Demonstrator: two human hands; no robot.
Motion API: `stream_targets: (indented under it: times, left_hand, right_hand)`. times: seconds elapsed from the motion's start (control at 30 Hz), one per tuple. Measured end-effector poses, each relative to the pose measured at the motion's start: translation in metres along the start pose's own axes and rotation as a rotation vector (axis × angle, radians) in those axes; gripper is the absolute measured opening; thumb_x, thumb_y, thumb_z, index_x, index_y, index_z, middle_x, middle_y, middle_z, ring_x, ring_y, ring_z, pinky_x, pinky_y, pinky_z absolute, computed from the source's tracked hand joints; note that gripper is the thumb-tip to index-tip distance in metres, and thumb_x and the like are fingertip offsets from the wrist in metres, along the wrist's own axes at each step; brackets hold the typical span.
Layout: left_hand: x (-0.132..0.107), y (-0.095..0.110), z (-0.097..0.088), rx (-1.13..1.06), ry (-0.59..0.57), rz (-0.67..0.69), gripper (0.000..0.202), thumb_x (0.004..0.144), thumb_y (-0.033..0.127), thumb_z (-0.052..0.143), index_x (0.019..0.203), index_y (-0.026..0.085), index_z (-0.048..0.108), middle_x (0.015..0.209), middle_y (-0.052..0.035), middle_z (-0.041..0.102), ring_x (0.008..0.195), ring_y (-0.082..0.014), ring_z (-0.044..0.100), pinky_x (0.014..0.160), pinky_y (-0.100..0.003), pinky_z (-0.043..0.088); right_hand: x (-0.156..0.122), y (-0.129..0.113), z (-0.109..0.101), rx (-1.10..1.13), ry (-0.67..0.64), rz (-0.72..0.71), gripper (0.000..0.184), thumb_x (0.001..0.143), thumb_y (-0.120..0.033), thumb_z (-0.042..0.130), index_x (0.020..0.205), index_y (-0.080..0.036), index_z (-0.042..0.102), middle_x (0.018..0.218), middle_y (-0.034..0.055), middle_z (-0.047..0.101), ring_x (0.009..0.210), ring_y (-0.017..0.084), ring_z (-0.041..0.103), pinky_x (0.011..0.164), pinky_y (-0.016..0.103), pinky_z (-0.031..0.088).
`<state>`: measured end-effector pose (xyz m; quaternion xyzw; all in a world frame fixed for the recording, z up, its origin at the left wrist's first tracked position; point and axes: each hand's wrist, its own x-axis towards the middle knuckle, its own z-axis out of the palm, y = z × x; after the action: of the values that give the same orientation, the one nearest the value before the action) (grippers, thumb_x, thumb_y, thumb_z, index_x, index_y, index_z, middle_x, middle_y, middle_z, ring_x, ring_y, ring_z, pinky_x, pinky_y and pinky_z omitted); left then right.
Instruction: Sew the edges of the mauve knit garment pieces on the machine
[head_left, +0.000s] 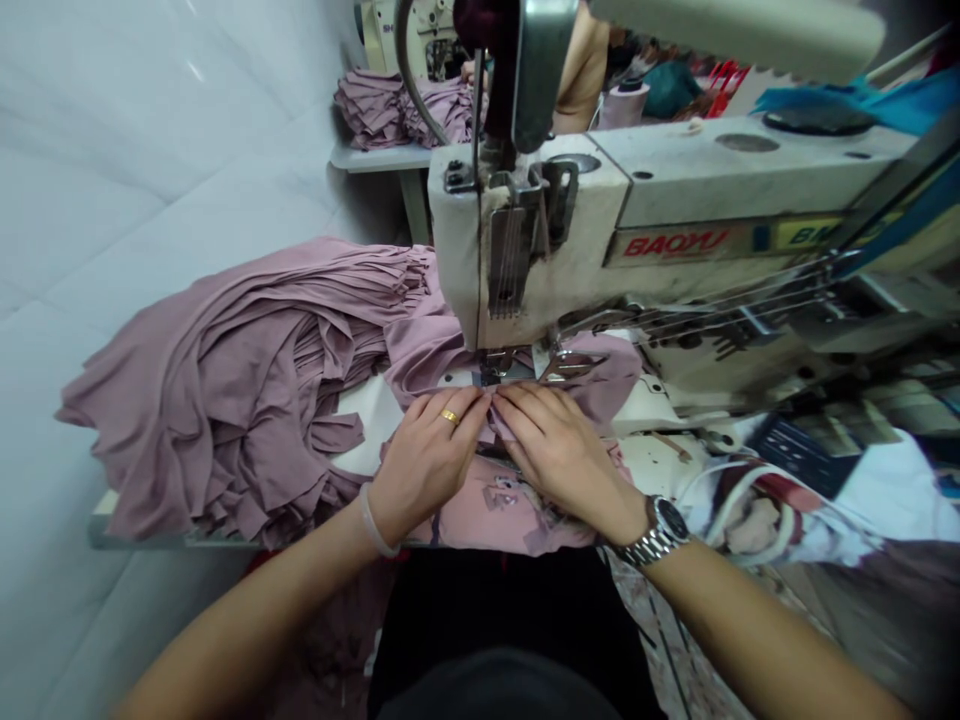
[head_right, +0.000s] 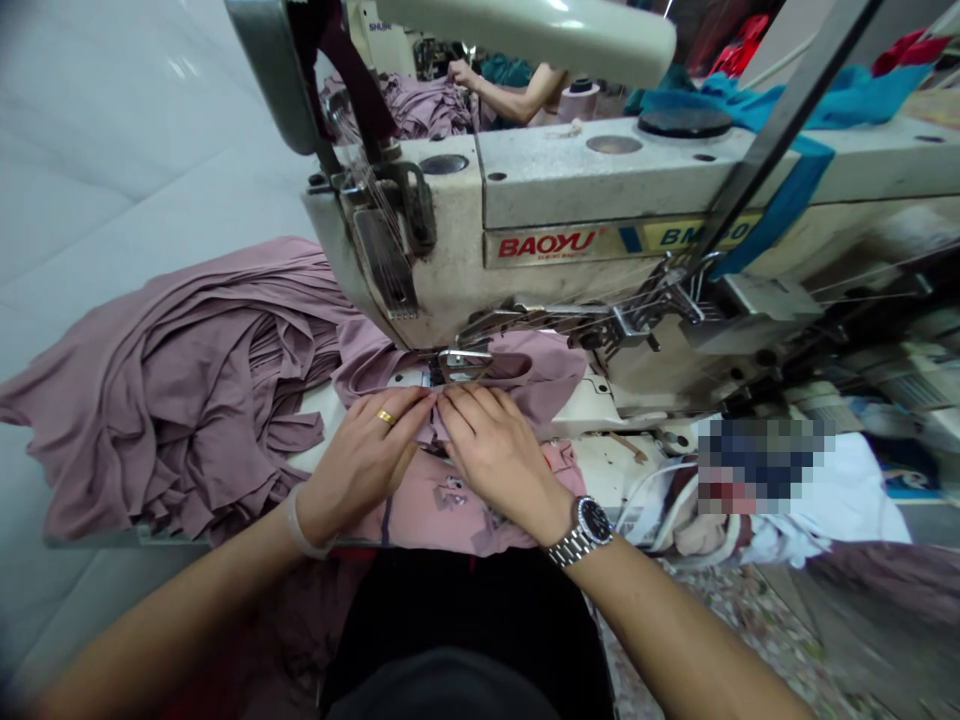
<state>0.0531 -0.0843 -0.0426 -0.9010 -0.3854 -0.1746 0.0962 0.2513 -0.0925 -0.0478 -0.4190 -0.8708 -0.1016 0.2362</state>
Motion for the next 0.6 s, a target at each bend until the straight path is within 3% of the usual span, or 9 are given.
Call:
stream_targets:
  times: [0.33, 0.6]
  left_hand:
    - [0.006, -0.012, 0.001, -0.061, 0.018, 0.061, 0.034, 0.095, 0.016, 0.045, 0.127, 0.010, 0.054, 0.129, -0.0156, 0.057, 0.117, -0.0255, 0.053, 0.097, -0.041, 0.047]
    - [0.005, -0.025, -0.009, -0.208, 0.050, 0.197, 0.029, 0.092, 0.012, 0.049, 0.119, 0.014, 0.061, 0.115, -0.0118, 0.064, 0.108, -0.0217, 0.060, 0.092, -0.039, 0.053]
  right_hand:
    - [0.006, 0.001, 0.000, 0.019, -0.016, 0.061, 0.038, 0.095, -0.026, 0.045, 0.126, -0.008, 0.057, 0.129, 0.0134, 0.059, 0.117, 0.025, 0.052, 0.099, 0.043, 0.043]
    - [0.001, 0.004, 0.001, 0.180, 0.093, 0.015, 0.022, 0.092, -0.015, 0.050, 0.107, -0.011, 0.064, 0.107, 0.0104, 0.067, 0.102, 0.020, 0.056, 0.093, 0.038, 0.046]
